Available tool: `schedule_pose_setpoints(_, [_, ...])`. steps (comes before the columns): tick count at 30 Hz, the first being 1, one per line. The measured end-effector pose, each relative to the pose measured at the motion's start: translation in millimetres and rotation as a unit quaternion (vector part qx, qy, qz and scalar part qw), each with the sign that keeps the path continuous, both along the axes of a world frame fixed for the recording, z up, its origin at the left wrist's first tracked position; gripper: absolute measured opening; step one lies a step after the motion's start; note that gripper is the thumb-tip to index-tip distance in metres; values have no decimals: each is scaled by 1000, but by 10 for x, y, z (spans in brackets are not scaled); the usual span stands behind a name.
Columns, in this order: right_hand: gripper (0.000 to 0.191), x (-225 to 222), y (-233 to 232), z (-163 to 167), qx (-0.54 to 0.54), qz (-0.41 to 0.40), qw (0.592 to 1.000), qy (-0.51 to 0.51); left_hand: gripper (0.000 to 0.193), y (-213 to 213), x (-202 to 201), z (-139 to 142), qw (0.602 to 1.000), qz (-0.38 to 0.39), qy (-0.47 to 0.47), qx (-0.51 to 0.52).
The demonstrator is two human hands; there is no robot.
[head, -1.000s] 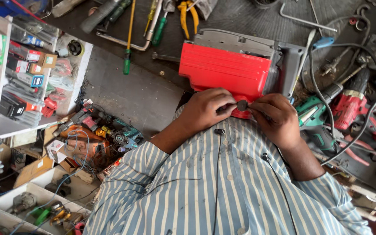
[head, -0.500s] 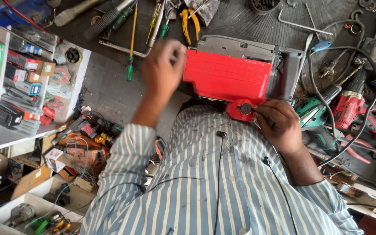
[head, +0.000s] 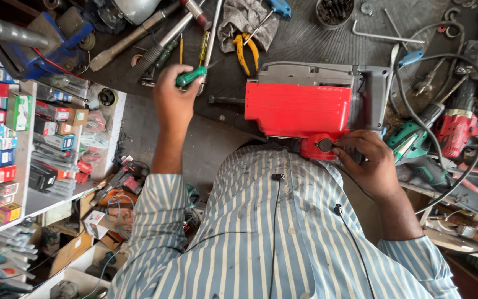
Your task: The person uses an Allen key and a screwdriver to remove and tighten screws on a red and gray power tool. They rotate the tool to access different sides and fasteners, then place the tool on the workbench to continue the repair.
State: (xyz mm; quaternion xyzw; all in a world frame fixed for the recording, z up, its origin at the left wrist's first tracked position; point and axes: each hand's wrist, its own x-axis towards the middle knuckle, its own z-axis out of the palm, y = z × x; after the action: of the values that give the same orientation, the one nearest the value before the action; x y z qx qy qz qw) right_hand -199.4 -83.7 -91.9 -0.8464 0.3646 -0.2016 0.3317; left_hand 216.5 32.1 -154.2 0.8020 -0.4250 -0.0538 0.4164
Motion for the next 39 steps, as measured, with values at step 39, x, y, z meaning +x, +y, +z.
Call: schedule_pose_setpoints(39, [33,-379,-490,-401,547,6,750,-372,48,36,-1943,1026,950,-309,-45,27])
